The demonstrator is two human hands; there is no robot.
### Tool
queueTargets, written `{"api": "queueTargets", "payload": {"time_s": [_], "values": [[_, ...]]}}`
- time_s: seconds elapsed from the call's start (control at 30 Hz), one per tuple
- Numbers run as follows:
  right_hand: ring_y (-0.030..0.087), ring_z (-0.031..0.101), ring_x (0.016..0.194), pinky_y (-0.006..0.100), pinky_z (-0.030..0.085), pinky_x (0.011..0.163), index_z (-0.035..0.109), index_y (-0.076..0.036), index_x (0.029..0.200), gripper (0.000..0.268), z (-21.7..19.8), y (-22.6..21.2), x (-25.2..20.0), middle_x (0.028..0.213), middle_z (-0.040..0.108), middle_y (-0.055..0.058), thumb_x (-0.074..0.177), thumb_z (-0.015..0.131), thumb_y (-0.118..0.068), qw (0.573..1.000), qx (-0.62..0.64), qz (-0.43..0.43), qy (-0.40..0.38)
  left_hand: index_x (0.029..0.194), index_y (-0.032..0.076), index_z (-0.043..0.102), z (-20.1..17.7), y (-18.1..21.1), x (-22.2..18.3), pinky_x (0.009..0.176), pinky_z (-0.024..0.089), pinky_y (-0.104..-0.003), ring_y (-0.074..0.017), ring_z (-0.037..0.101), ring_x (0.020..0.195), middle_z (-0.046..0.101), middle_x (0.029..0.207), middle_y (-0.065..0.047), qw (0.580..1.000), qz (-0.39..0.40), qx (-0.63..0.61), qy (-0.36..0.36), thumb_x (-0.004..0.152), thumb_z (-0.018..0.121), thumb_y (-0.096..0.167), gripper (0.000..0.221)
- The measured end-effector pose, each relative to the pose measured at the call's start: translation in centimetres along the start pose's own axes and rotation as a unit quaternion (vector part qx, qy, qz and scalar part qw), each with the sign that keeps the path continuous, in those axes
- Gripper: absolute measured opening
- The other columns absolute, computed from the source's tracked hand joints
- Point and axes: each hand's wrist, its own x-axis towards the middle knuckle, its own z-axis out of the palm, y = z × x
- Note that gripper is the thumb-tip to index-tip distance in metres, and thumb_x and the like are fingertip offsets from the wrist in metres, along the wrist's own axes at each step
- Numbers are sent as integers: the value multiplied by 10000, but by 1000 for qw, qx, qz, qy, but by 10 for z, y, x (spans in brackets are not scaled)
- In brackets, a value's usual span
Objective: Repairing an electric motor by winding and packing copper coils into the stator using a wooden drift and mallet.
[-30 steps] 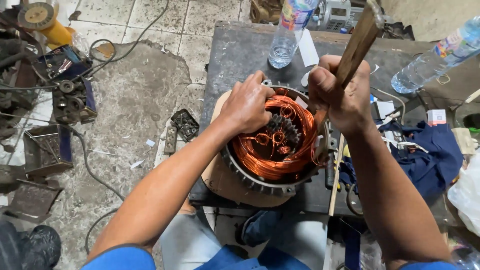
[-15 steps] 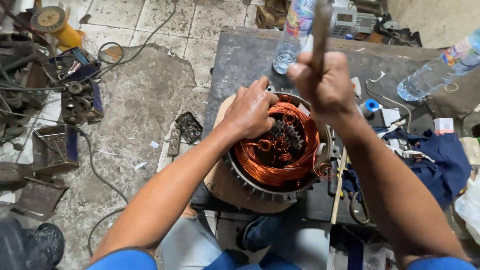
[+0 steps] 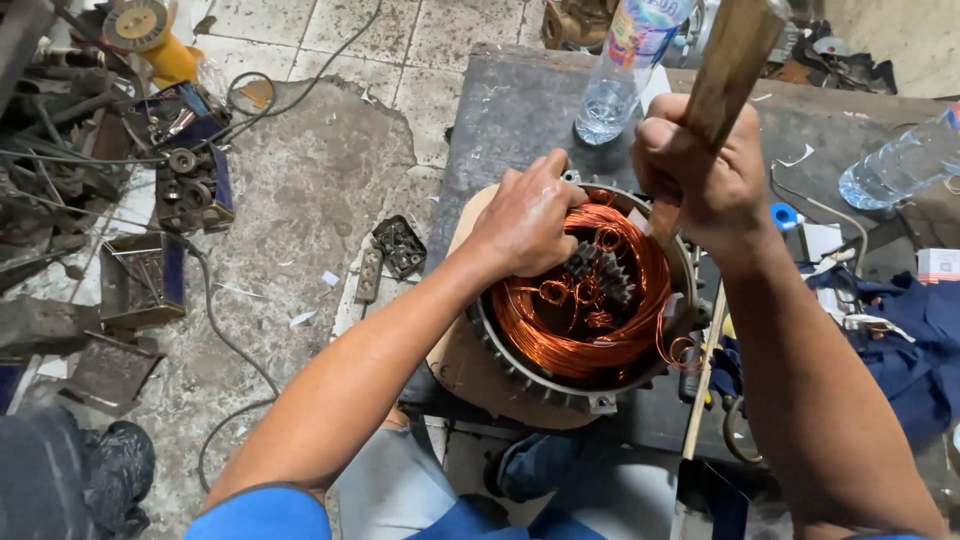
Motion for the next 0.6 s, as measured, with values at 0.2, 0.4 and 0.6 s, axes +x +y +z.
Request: {"api": "queueTargets", "payload": {"time_s": [0.2,0.4,0.6], "values": [[82,203,400,270,219,388,358,-188,683,353,-36,-8,-17,502,223,-49,1000,383,-342,998,62,-26,-14,1232,91,729,-1,-1,-1,976,432,-514,-260,536,1044,514,1086,-70,1000,7,-8,11,744,784,123,492],[75,248,546,265,243,553,458,-237,751,363,-50,-19,-62,620,301,-72,1002,486,-498,971,134,60,189,1129,71,771,-3,1,1,969,435,-520,-271,523,1042,497,1021,-69,1000,10,-20,13,727,759,66,402],[121,211,465,288,189,478,424,-156,708,288,-30,-16,-73,585,259,-5,967,450,-278,964,166,4,210,1209,81,753,5,0,4,971,435,-544,-287,542,1089,509,1067,-82,1000,18,-5,20,723,767,102,487]]}}
